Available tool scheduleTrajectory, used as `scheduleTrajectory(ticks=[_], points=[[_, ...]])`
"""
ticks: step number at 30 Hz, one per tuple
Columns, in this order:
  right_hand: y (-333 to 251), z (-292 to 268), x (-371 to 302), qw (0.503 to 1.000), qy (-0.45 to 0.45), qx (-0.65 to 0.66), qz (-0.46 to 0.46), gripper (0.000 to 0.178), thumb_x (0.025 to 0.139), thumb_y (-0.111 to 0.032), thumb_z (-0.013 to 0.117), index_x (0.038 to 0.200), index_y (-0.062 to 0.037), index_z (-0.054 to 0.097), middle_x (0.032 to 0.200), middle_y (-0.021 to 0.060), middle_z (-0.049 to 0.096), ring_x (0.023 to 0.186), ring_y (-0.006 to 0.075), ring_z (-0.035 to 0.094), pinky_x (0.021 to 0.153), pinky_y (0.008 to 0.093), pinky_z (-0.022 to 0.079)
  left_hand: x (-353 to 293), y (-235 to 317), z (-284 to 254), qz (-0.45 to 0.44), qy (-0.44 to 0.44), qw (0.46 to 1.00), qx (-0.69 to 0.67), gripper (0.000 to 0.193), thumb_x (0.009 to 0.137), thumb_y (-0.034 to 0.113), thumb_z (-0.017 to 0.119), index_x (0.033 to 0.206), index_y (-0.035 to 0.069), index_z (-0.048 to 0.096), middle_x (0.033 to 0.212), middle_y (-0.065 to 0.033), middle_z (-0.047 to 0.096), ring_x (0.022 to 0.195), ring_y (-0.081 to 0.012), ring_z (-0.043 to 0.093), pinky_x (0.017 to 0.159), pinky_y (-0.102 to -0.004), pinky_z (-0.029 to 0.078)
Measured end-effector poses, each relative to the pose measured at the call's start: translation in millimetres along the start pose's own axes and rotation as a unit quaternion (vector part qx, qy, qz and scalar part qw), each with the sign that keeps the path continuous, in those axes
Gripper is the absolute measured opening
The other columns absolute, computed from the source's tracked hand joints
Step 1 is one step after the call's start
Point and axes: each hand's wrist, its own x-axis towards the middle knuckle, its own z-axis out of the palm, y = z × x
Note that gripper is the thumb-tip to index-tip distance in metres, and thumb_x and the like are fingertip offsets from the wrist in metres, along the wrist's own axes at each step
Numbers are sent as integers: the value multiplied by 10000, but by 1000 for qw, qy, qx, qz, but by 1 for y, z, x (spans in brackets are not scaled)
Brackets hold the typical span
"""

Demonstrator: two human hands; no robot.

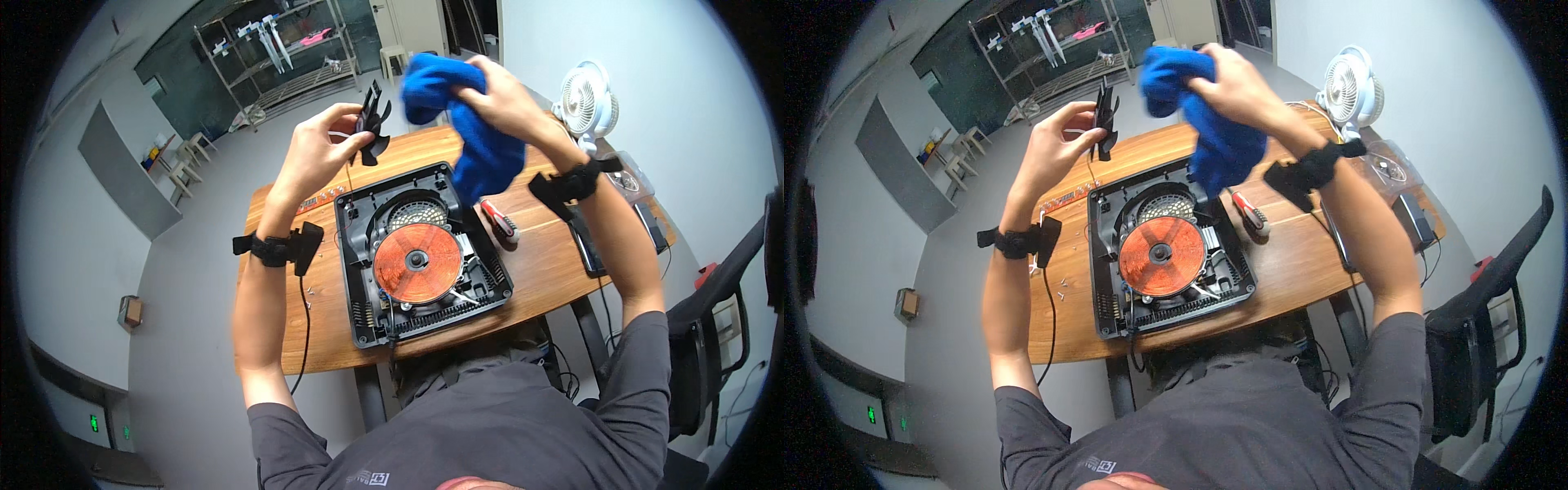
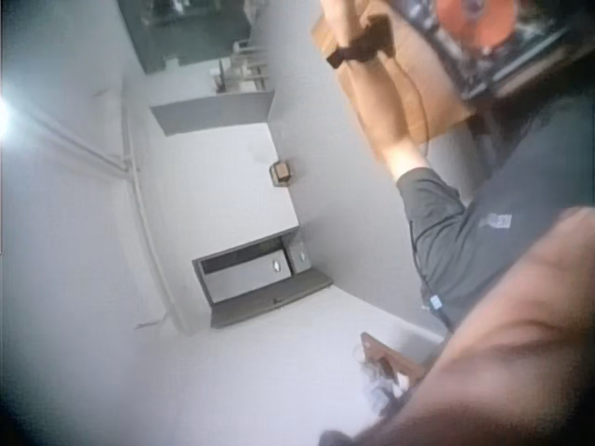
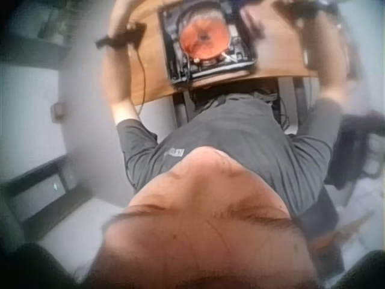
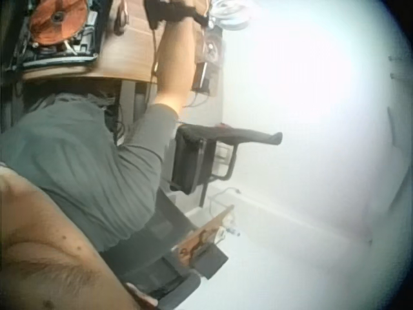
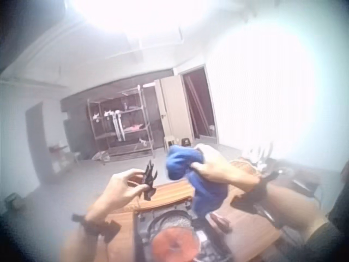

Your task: The person wipes the interior of a black plastic casing with a blue cloth, then places a copper-colored circular component inside. They use a screwdriver to fasten screws and connect wires to the internal circuitry, securing the assembly.

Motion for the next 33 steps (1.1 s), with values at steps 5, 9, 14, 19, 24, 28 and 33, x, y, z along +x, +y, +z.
scheduleTrajectory(ticks=[5,9,14,19,24,28,33], points=[[-50,47,24,967,13,253,-20,442,964,-287,680,1263,12,554,1129,211,665,1069,285,661,962,399,516,21,-3,16,69,26,973,-217,415,983,183,707,1334,-10,598,1128,-102,716,1026,-156,678,949,-326,555],[-81,60,18,906,-10,422,-24,484,1022,-332,635,1348,-14,472,1150,110,617,1098,173,601,965,339,507,15,-6,10,66,110,951,-281,428,974,114,703,1361,-22,582,1097,-135,731,1012,-171,695,933,-321,562],[-95,68,10,864,-72,496,-37,583,1038,-385,596,1458,-34,396,1294,154,539,1190,207,562,1012,354,485,3,-6,-5,78,111,943,-305,429,976,149,710,1348,-31,596,1095,-120,729,1005,-166,689,937,-322,556],[-98,70,21,943,-57,309,-109,522,1039,-379,588,1416,-33,485,1433,213,415,1306,293,489,1076,386,435,-3,-7,-4,87,125,931,-331,412,965,152,725,1316,-37,619,1083,-113,730,995,-166,696,924,-320,568],[-108,75,25,927,-86,361,-59,448,1045,-363,586,1318,-9,551,1273,169,556,1135,224,582,972,352,496,-4,-22,7,96,137,917,-363,393,958,133,730,1296,-44,633,1084,-117,735,964,-165,708,898,-323,589],[-111,81,26,917,-69,389,-48,385,1048,-328,593,1229,13,586,988,74,668,895,134,631,820,312,542,-10,-20,13,93,151,923,-342,386,968,125,716,1301,-51,632,1106,-125,732,966,-171,706,902,-329,587],[-103,93,29,923,-60,379,-36,364,1039,-301,607,1234,6,603,1051,117,686,947,153,642,861,321,537,-14,-40,27,77,137,916,-368,380,976,127,705,1301,-56,633,1099,-105,729,984,-158,691,923,-317,568]])
